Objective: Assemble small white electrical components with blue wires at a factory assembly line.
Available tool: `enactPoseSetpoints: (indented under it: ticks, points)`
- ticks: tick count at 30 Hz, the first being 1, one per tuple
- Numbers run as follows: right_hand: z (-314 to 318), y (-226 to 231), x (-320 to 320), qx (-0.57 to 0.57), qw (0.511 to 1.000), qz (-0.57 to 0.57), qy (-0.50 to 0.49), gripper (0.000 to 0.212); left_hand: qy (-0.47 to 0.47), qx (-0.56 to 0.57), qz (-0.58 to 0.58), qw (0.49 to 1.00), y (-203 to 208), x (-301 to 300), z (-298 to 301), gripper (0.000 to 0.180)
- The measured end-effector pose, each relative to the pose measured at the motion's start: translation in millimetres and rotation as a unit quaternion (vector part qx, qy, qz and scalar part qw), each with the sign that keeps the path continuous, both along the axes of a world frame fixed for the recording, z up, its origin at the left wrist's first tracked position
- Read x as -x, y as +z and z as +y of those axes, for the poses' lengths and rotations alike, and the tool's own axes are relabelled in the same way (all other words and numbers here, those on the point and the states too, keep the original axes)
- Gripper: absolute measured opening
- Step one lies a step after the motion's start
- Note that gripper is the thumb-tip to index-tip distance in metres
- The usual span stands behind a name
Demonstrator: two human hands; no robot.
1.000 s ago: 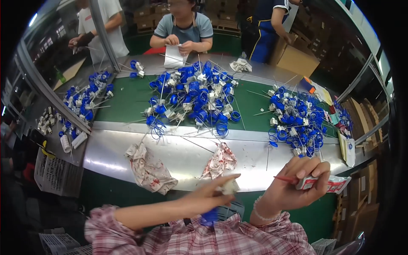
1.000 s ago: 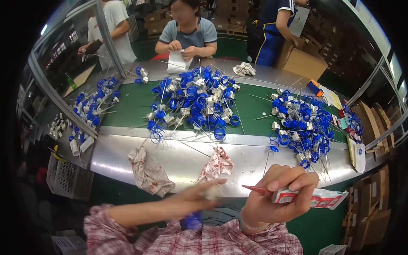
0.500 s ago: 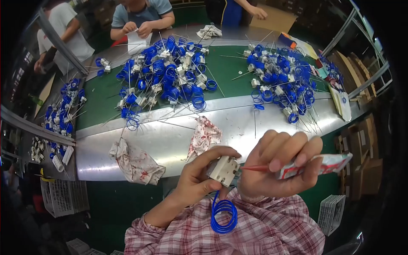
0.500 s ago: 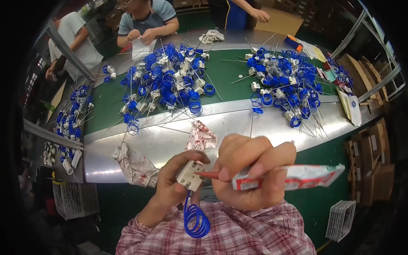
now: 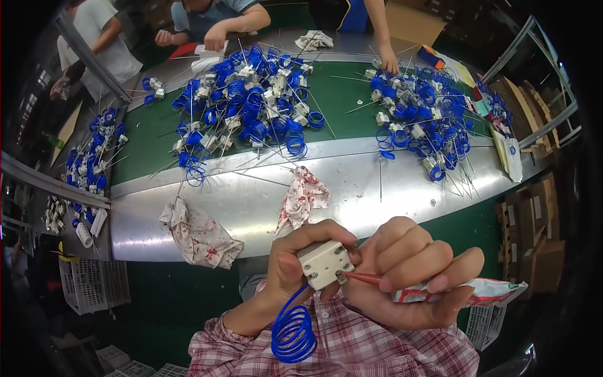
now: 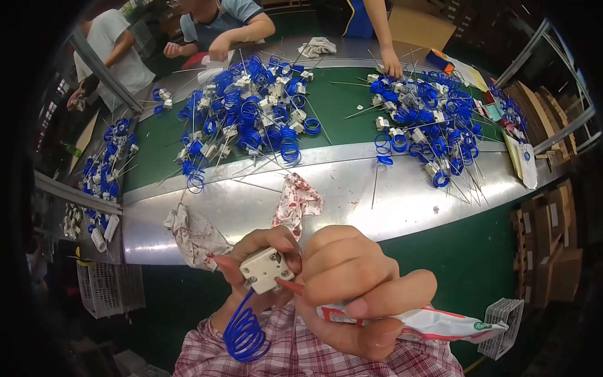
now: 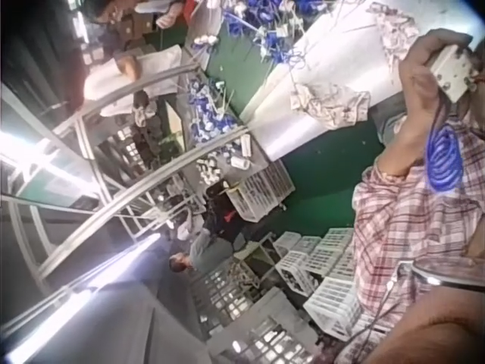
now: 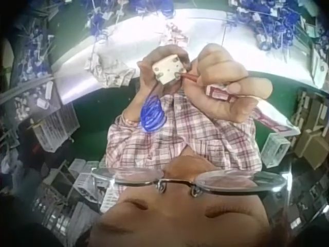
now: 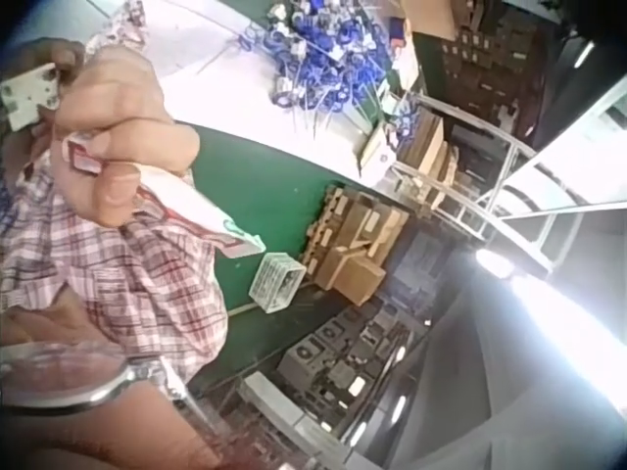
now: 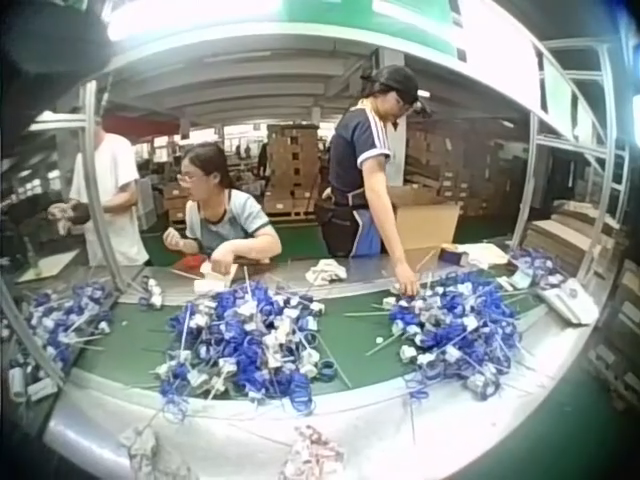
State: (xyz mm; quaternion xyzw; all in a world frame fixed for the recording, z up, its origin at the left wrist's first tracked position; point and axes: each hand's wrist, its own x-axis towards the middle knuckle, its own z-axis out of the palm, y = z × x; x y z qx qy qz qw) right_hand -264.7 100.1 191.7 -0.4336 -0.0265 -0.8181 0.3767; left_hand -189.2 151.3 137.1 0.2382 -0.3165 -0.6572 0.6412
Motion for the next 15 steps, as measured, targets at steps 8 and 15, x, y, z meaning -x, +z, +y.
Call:
enactPoseSetpoints:
  ticks: [8,15]
  points:
    - [4.6,-0.6,5.3,0.014,0.999,0.043,0.01,0.025,0.002,-0.027,-0.052,0.998,2.1,0.9,4.9,0.091]
    - [6.2,-1.3,10.0,0.022,0.993,0.114,-0.036,0.024,0.004,-0.026,-0.087,0.996,8.3,-0.8,3.1,0.092]
